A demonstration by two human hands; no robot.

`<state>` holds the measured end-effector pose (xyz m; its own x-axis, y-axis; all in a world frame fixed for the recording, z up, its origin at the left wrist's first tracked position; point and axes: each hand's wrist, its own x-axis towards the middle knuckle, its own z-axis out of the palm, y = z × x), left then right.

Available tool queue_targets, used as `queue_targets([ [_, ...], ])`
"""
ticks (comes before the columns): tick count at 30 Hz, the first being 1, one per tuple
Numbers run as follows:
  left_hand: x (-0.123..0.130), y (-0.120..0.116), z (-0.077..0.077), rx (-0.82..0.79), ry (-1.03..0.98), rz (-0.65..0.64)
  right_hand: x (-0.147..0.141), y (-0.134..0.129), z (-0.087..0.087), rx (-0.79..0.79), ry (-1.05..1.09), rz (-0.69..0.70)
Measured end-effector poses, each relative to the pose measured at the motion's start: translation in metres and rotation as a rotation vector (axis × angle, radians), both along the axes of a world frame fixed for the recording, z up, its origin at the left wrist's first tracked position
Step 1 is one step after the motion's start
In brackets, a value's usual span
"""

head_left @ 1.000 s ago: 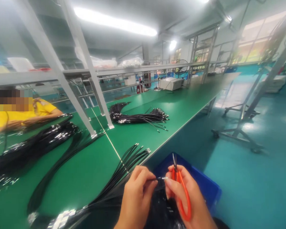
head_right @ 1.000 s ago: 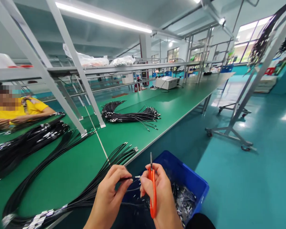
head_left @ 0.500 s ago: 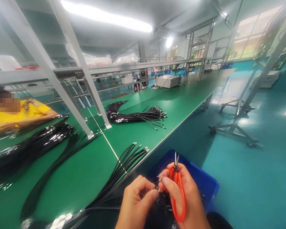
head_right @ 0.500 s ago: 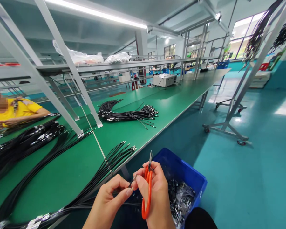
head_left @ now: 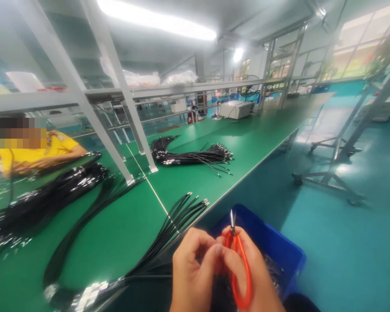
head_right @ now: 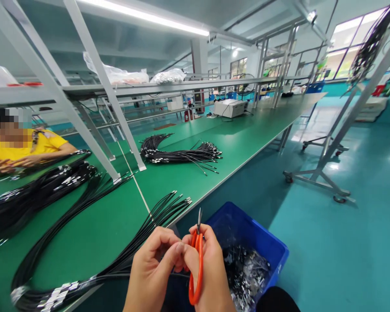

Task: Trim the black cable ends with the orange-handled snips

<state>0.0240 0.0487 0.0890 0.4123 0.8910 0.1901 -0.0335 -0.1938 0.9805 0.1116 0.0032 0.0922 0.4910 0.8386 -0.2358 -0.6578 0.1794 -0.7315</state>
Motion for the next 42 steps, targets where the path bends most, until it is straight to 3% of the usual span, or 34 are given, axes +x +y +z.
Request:
queue_targets([
  [5, -0.003, 0.01, 0.002, -0.258, -0.184, -0.223, 0.006, -0.005, -0.004, 0.022, 0.071, 0.1],
  [12, -0.001, 0.01, 0.002, -0.388, -0.235, -0.232, 0.01, 0.001, -0.005, 0.034, 0.147, 0.184],
  [18, 0.001, 0.009, -0.001, -0.358, -0.253, -0.222, 0.01, 0.002, 0.004, 0.013, 0.188, 0.158],
  [20, -0.003, 0.012, -0.003, -0.277, -0.147, -0.126, 0.009, 0.003, 0.004, -0.011, 0.21, 0.138],
  [23, -0.01, 0.013, 0.0, 0.068, 0.068, 0.119, 0.008, 0.004, 0.001, -0.037, 0.255, 0.105],
  [26, -0.012, 0.011, 0.005, 0.339, 0.195, 0.19, 0.007, 0.006, -0.001, -0.012, 0.282, 0.119],
  [30, -0.014, 0.014, 0.006, 0.438, 0.303, 0.177, 0.007, 0.008, -0.001, 0.025, 0.273, 0.151],
  [33, -0.021, 0.019, 0.004, 0.484, 0.392, 0.251, 0.007, 0.009, 0.001, 0.014, 0.268, 0.127],
  [35, -0.024, 0.02, 0.003, 0.444, 0.384, 0.224, 0.007, 0.009, 0.003, -0.013, 0.253, 0.1],
  [39, -0.022, 0.014, 0.001, 0.136, 0.226, -0.089, 0.006, 0.006, 0.005, -0.014, 0.193, 0.134],
  [42, -0.018, 0.012, -0.004, -0.043, 0.11, -0.172, 0.005, 0.005, 0.003, 0.033, 0.143, 0.149],
])
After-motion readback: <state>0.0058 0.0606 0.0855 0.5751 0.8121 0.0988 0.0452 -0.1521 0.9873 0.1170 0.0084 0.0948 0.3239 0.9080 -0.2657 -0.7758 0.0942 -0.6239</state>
